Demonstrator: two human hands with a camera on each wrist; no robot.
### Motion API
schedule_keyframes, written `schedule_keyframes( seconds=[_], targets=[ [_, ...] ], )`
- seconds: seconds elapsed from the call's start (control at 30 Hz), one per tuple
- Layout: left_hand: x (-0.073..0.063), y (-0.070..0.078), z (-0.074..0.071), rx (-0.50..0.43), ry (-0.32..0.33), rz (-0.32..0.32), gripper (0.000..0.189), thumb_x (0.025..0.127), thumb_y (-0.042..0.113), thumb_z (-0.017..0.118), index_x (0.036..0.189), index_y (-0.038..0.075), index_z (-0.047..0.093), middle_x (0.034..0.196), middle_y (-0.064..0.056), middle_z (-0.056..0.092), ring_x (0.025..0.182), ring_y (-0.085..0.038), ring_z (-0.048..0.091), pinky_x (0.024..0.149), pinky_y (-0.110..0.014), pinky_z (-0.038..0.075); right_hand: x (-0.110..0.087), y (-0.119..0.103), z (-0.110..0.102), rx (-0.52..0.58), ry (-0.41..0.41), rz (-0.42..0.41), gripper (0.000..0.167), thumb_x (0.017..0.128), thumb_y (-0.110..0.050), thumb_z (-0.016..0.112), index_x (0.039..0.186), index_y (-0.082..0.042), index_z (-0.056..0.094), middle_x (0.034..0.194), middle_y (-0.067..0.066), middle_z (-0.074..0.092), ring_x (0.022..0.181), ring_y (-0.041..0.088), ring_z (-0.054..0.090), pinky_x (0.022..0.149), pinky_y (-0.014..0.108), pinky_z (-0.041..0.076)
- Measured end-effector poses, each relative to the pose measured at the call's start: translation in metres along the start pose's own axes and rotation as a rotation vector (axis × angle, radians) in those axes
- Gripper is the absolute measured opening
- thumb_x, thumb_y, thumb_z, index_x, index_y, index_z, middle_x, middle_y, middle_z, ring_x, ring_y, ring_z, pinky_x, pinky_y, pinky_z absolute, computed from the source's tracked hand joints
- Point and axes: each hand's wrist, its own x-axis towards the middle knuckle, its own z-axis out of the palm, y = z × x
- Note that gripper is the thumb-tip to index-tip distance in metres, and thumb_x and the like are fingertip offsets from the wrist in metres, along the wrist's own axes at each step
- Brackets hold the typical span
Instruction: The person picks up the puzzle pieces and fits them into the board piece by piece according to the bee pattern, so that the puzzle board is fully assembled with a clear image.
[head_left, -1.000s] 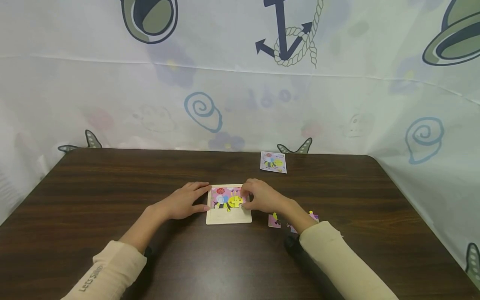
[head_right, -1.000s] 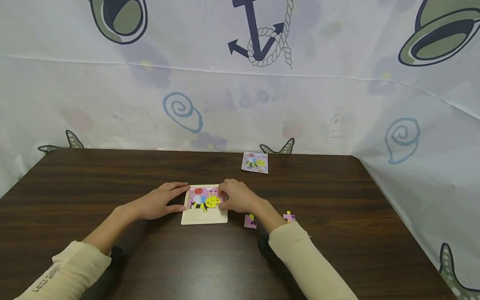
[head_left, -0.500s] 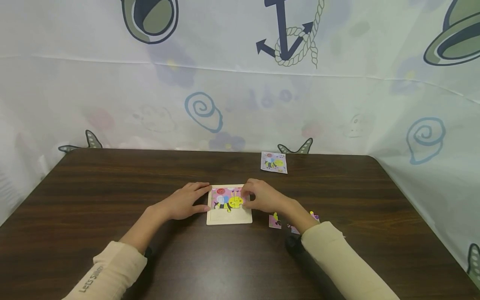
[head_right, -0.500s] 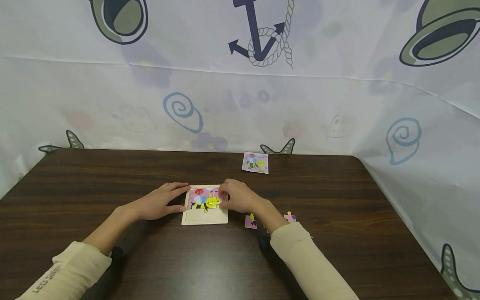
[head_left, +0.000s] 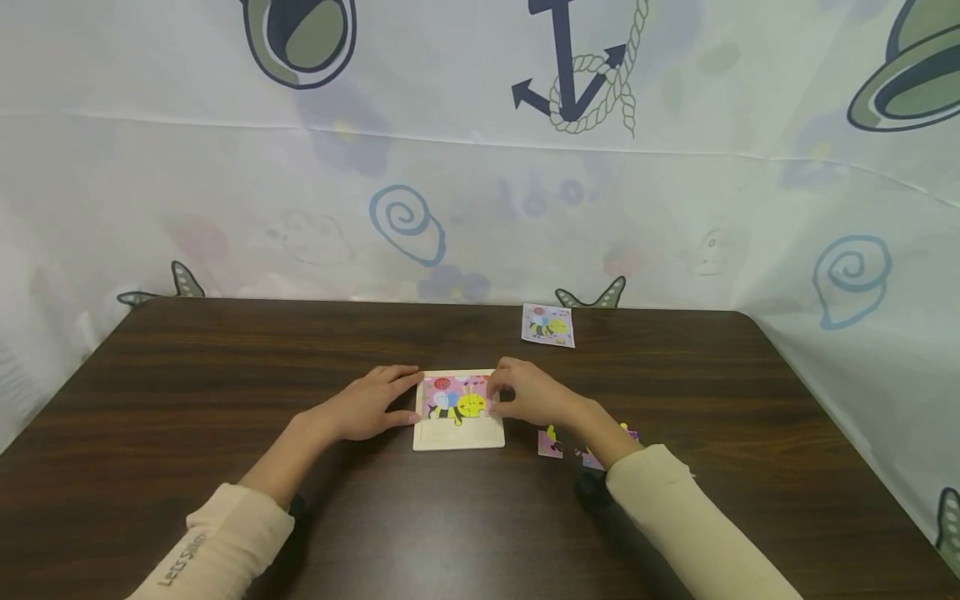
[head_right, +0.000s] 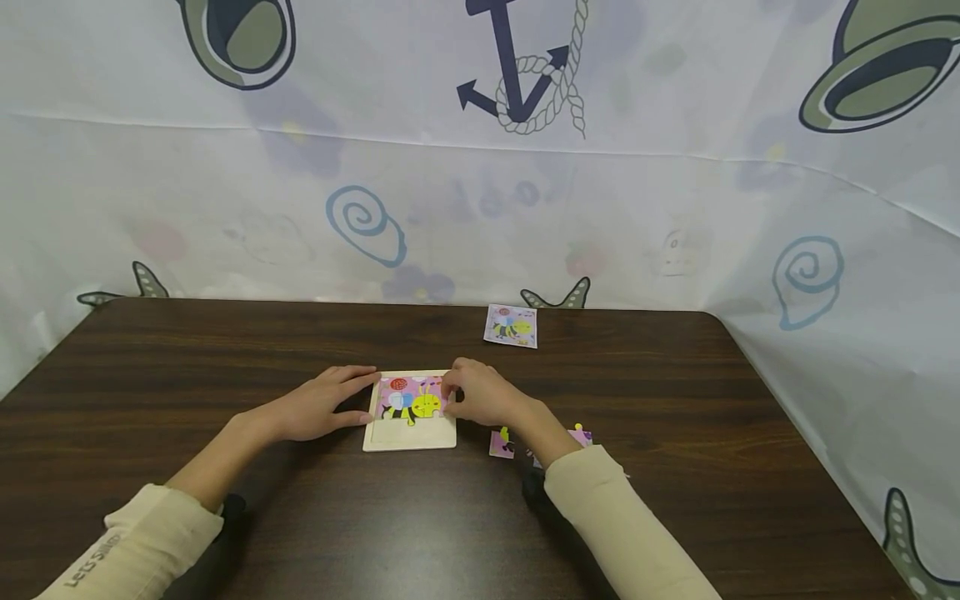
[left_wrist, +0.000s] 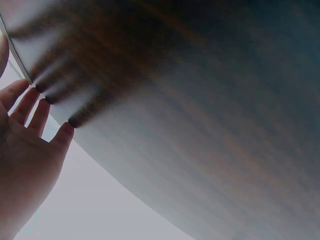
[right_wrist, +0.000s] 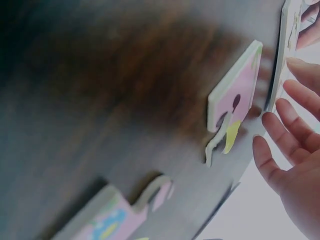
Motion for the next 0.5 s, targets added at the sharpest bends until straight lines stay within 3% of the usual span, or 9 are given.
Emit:
schedule_keyframes(
  seconds=[0.5],
  targets=[
    [0.0006, -0.0003, 0.0003, 0.0, -0.002, 0.001, 0.063, 0.088, 0.032, 0.06, 0.138, 0.0, 0.038, 0.14, -0.02, 0.034, 0.127, -0.038, 0.03, 0.099, -0.054, 0.029, -0.0011, 0.0008, -0.0005, 0.008, -0.009, -0.003, 0.013, 0.081, -0.014, 0.07, 0.091, -0.007, 0.066, 0.088, 0.003, 0.051, 0.082, 0.021, 0.05, 0.074, 0.027, 0.043]
  ],
)
